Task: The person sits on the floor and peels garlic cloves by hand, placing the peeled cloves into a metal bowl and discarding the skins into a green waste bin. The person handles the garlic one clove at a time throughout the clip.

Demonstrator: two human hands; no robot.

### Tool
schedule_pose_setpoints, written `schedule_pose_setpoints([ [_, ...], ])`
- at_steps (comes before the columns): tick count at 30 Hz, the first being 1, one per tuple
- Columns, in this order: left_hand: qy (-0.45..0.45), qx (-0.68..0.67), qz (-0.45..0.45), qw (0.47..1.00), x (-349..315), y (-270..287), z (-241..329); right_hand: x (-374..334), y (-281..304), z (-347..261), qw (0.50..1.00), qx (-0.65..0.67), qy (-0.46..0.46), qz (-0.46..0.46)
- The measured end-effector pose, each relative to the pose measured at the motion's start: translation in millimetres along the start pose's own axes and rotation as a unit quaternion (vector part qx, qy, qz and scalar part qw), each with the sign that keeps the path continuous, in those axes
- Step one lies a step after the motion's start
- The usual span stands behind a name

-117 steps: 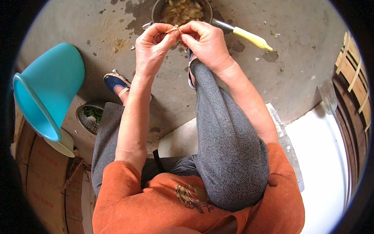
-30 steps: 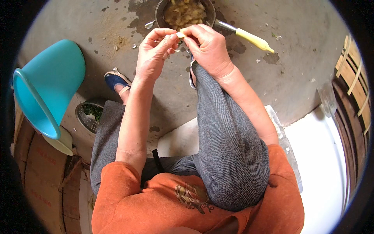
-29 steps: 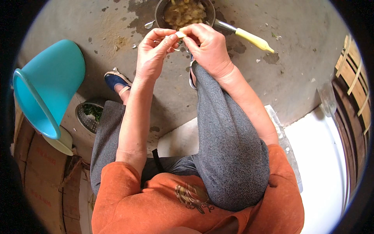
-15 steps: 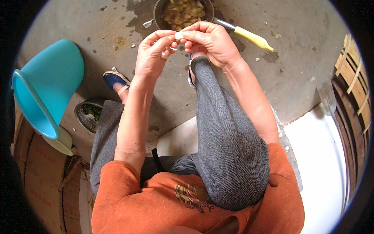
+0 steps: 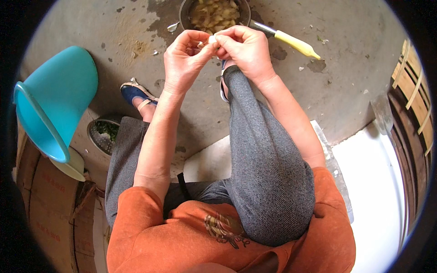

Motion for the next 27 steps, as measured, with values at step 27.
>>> schedule_pose_setpoints([
  [27, 0.081, -0.058, -0.108, 0.989, 2, -3, -17, -4, -3, -6, 0.992, -0.112, -0.019, -0.055],
])
Point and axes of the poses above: each hand's wrist, its own x-axis towards the middle knuckle, its own y-axis out of the back of the hand, z = x × y, the point moved 8 cm from there along x, towards the middle knuckle, and after that the axes turned 3 degrees about z, right-handed, at the moved point
